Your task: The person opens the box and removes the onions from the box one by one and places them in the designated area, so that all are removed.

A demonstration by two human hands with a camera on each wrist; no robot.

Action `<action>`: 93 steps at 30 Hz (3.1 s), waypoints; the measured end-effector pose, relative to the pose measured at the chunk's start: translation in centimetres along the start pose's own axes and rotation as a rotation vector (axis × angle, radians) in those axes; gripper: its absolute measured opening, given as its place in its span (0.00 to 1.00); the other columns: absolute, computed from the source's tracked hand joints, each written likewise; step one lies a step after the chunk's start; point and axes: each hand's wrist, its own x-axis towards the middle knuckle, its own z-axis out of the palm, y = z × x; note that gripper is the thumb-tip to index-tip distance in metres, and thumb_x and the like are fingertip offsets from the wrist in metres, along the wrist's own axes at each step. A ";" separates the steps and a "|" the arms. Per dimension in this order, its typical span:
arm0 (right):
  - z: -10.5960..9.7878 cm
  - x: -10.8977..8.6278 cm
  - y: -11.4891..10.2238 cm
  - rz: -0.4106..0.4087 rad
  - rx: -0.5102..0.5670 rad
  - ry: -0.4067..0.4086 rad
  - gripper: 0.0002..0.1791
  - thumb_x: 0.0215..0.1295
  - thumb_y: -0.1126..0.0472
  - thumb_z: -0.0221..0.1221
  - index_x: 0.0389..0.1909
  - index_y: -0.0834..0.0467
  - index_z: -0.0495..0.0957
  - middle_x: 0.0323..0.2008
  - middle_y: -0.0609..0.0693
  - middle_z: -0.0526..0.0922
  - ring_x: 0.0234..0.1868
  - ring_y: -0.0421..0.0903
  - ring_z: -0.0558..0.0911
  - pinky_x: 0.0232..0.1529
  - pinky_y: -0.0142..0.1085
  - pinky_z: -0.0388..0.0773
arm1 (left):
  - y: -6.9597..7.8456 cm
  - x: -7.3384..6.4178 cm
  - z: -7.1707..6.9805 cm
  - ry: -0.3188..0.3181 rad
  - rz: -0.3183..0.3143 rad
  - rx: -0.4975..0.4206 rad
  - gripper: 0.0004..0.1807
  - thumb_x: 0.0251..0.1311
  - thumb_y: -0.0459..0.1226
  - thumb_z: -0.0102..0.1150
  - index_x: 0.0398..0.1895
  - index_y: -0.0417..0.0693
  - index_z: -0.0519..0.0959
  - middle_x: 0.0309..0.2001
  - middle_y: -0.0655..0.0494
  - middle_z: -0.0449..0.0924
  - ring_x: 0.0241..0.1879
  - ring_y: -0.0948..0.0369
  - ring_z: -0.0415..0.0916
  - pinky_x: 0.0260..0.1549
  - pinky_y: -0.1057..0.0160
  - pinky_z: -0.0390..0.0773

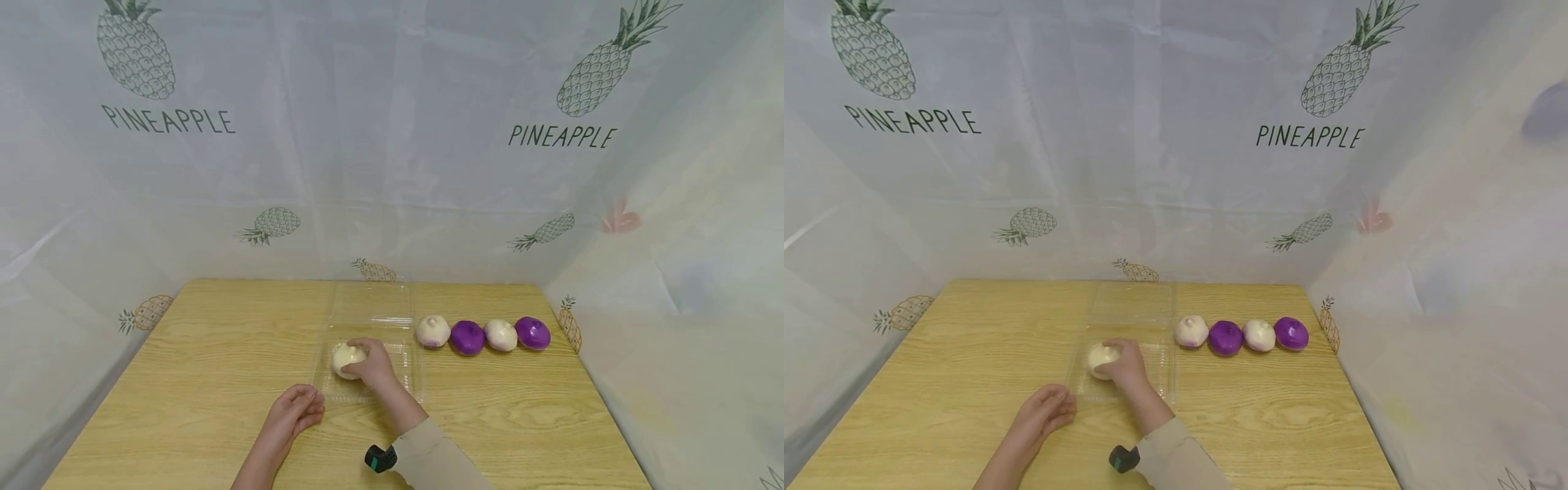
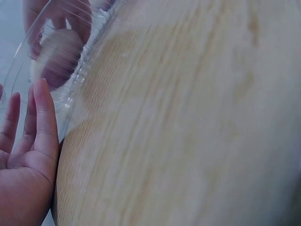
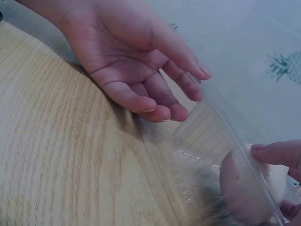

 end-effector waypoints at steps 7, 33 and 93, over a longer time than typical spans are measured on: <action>-1.0 -0.3 -0.2 -0.004 -0.026 0.004 0.27 0.44 0.69 0.74 0.49 0.57 0.82 0.58 0.62 0.71 0.61 0.65 0.69 0.61 0.57 0.67 | -0.1 0.1 0.1 0.018 -0.015 -0.013 0.15 0.70 0.34 0.52 0.50 0.28 0.70 0.40 0.47 0.80 0.39 0.56 0.79 0.42 0.59 0.82; -7.9 -3.2 -3.0 -0.034 0.170 0.059 0.29 0.51 0.67 0.72 0.57 0.57 0.78 0.62 0.61 0.69 0.57 0.61 0.71 0.47 0.43 0.79 | -0.2 0.1 0.2 0.049 0.009 -0.014 0.14 0.69 0.32 0.52 0.49 0.26 0.70 0.39 0.47 0.79 0.36 0.57 0.80 0.40 0.60 0.83; -25.1 -4.3 0.0 0.080 0.108 0.457 0.33 0.59 0.63 0.69 0.66 0.56 0.70 0.59 0.59 0.65 0.59 0.53 0.65 0.48 0.31 0.76 | -0.3 0.0 0.3 0.034 -0.004 0.011 0.17 0.70 0.36 0.54 0.50 0.27 0.70 0.40 0.45 0.78 0.38 0.56 0.79 0.41 0.59 0.82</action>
